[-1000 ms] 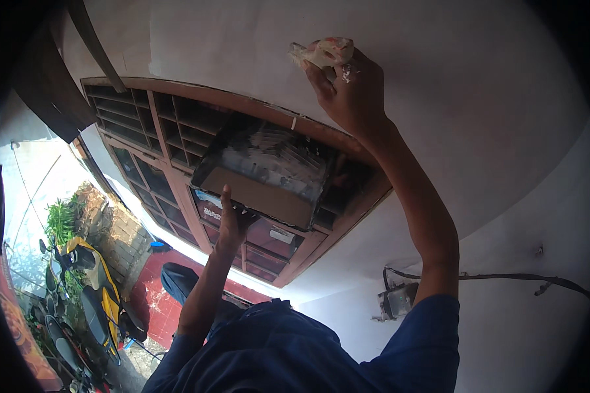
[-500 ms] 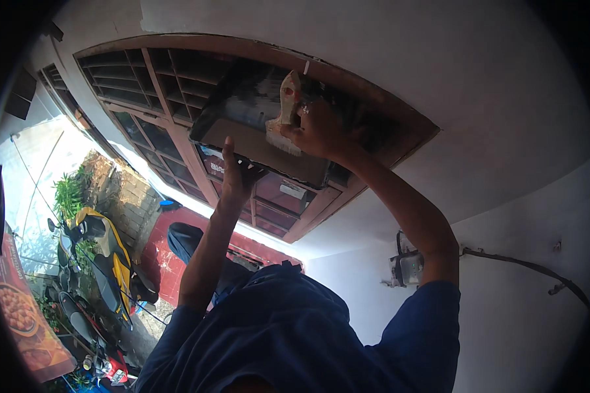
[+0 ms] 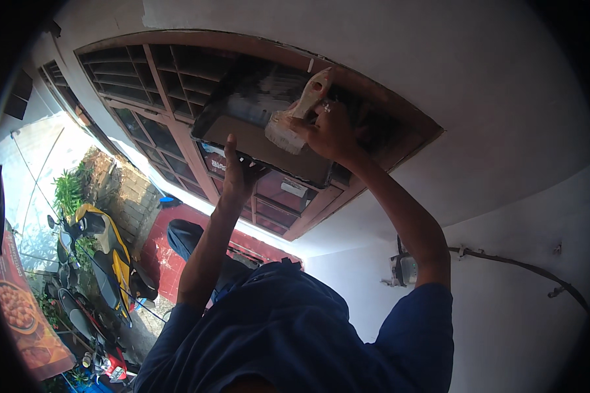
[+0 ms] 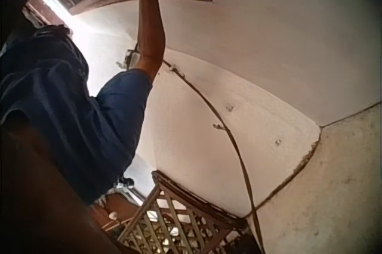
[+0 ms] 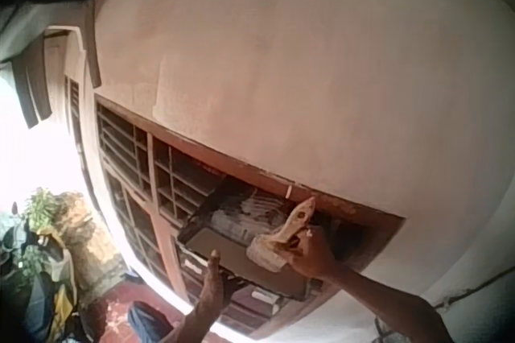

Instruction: The person uses a brush and a tray to apply white paint to a ceiling. They dip the brush into the tray and apply paint with upward strokes, moving the tray along the upper wall area.

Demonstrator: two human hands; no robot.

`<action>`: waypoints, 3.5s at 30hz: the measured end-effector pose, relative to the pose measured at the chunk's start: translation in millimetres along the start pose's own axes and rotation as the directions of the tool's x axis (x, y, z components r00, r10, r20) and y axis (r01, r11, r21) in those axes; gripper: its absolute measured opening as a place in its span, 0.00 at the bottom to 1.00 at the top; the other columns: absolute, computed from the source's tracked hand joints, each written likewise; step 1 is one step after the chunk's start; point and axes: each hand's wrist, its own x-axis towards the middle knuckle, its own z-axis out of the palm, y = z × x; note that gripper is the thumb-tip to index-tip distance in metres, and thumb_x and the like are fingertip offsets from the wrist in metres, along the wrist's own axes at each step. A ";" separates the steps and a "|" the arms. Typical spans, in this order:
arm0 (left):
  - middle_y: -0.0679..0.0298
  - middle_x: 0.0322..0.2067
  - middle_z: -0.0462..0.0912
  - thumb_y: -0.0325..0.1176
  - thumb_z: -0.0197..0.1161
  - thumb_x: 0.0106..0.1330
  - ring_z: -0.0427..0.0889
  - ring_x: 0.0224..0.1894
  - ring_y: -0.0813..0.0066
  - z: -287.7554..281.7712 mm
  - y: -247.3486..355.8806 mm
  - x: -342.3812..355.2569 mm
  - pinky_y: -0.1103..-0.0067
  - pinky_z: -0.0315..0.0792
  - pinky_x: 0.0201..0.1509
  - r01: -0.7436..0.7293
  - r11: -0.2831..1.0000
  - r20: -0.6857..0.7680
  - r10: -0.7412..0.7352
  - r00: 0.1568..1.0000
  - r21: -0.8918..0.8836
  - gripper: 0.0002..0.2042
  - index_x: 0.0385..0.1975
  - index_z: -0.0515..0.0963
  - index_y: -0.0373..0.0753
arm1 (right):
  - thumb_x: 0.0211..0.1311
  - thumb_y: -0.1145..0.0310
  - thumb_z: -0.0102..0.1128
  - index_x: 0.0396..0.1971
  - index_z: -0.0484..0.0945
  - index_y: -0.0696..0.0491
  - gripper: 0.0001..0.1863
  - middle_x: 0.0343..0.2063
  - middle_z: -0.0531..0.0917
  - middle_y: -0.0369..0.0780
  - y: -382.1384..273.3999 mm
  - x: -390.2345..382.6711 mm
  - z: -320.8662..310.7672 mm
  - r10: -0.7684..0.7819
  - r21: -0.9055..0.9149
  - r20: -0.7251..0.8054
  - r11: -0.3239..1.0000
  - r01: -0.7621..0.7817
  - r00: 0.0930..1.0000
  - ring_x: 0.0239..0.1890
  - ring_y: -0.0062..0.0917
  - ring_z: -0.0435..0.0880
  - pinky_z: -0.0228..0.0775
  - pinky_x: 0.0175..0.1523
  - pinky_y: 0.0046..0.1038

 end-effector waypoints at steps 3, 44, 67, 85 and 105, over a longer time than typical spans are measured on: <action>0.51 0.53 0.66 0.68 0.41 0.59 0.70 0.54 0.58 2.8 2.1 -1.7 0.62 0.66 0.55 -0.009 1.000 -0.010 0.009 1.000 0.007 0.37 0.56 0.62 0.40 | 0.54 0.67 0.63 0.33 0.78 0.61 0.12 0.28 0.83 0.40 -18.4 -6.5 -11.1 0.091 0.315 -0.134 0.948 -0.045 0.987 0.30 0.19 0.82 0.74 0.36 0.21; 0.65 0.29 0.72 0.64 0.52 0.56 0.76 0.31 0.76 10.1 1.8 -4.4 0.78 0.73 0.35 -0.090 0.994 -0.093 0.084 0.992 -0.061 0.29 0.40 0.70 0.40 | 0.51 0.65 0.63 0.29 0.78 0.59 0.12 0.25 0.81 0.43 -47.4 87.8 -74.6 -0.585 -0.610 -0.122 0.681 0.404 0.802 0.27 0.35 0.81 0.74 0.32 0.32; 0.67 0.26 0.72 0.64 0.52 0.57 0.74 0.28 0.78 6.4 -4.4 0.3 0.80 0.71 0.32 -0.091 0.992 -0.101 0.082 0.992 -0.088 0.28 0.38 0.70 0.41 | 0.51 0.66 0.63 0.23 0.77 0.59 0.10 0.21 0.80 0.43 -70.0 90.6 -98.0 -0.678 -0.603 -0.187 0.650 0.462 0.711 0.23 0.35 0.81 0.74 0.30 0.31; 0.64 0.28 0.74 0.64 0.50 0.58 0.77 0.30 0.74 5.1 -3.6 -0.4 0.78 0.73 0.34 -0.084 0.994 -0.099 0.076 0.992 -0.076 0.29 0.40 0.69 0.41 | 0.47 0.75 0.57 0.30 0.75 0.52 0.08 0.27 0.78 0.37 -110.8 155.8 -134.7 -0.897 -0.907 0.065 0.130 0.402 0.437 0.32 0.25 0.80 0.75 0.30 0.27; 0.56 0.45 0.73 0.68 0.42 0.59 0.75 0.47 0.64 -1.8 -9.3 2.6 0.67 0.70 0.49 -0.062 0.998 0.001 0.062 0.998 0.012 0.35 0.51 0.67 0.41 | 0.47 0.73 0.62 0.32 0.76 0.58 0.11 0.27 0.80 0.41 -202.2 219.1 -268.7 -0.794 -0.973 -0.113 0.211 0.097 0.597 0.31 0.29 0.80 0.73 0.32 0.30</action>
